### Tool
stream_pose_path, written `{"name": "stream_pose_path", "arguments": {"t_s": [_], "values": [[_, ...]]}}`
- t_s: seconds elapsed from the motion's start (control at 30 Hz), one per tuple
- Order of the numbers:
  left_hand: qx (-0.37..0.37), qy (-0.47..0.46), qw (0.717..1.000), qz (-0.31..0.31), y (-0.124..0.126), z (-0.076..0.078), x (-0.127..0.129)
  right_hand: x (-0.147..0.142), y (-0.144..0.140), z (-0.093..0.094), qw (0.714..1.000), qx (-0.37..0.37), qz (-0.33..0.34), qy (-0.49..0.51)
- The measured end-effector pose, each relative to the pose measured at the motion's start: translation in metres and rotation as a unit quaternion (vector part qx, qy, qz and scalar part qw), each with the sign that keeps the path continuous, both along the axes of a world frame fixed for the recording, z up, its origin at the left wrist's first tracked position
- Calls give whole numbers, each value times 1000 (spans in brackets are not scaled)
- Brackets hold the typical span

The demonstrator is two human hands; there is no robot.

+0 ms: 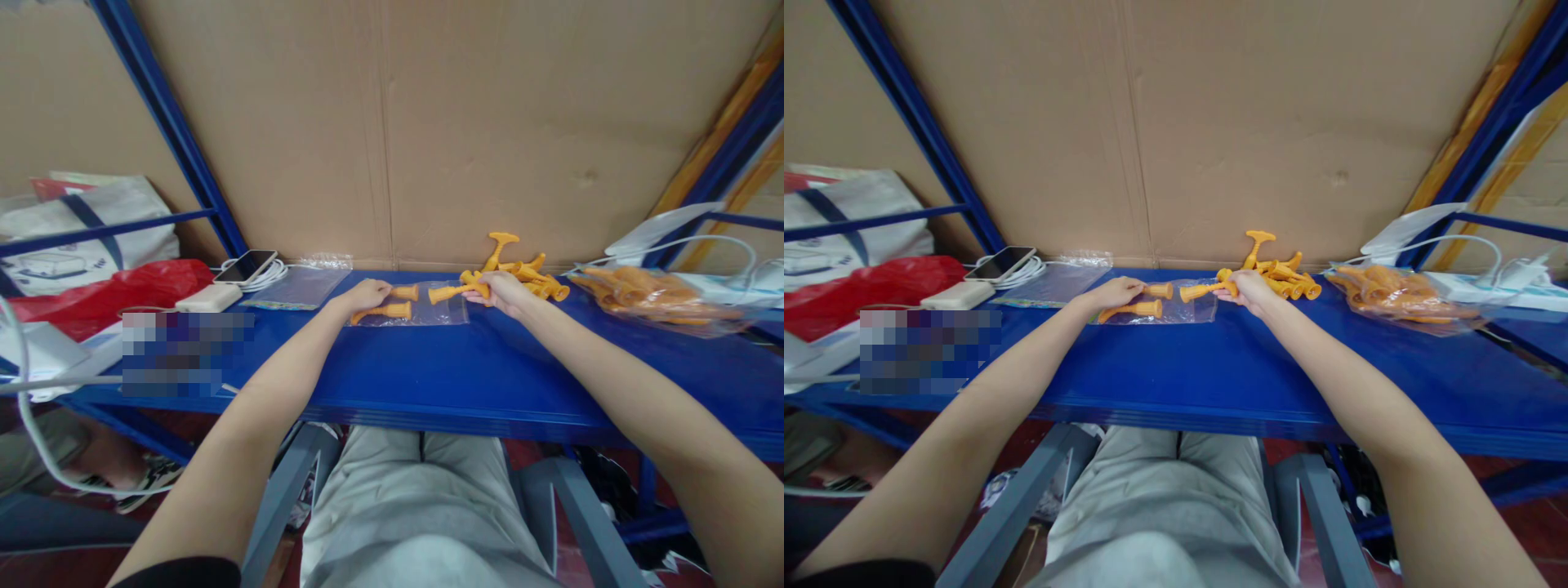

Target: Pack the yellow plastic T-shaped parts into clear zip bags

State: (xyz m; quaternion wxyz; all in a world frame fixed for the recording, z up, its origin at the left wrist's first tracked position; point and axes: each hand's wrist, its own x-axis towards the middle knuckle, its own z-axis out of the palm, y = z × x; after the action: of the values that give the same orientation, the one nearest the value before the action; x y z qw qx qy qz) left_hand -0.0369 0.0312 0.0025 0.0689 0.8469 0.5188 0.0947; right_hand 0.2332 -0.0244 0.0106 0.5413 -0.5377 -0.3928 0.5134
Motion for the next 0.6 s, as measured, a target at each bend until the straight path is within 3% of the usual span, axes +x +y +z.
{"name": "stream_pose_path", "arguments": {"t_s": [0.23,0.43,0.6], "values": [[2,-28,1000,13,-3,-1,4,-7,-2,-6,998,13,-39,43],[22,-56,998,-13,-6,-8,12,-17,-6,-7,998,10,-28,54],[26,-52,998,-34,-5,-15,19,-20,-4,-12,995,20,-64,70]]}}
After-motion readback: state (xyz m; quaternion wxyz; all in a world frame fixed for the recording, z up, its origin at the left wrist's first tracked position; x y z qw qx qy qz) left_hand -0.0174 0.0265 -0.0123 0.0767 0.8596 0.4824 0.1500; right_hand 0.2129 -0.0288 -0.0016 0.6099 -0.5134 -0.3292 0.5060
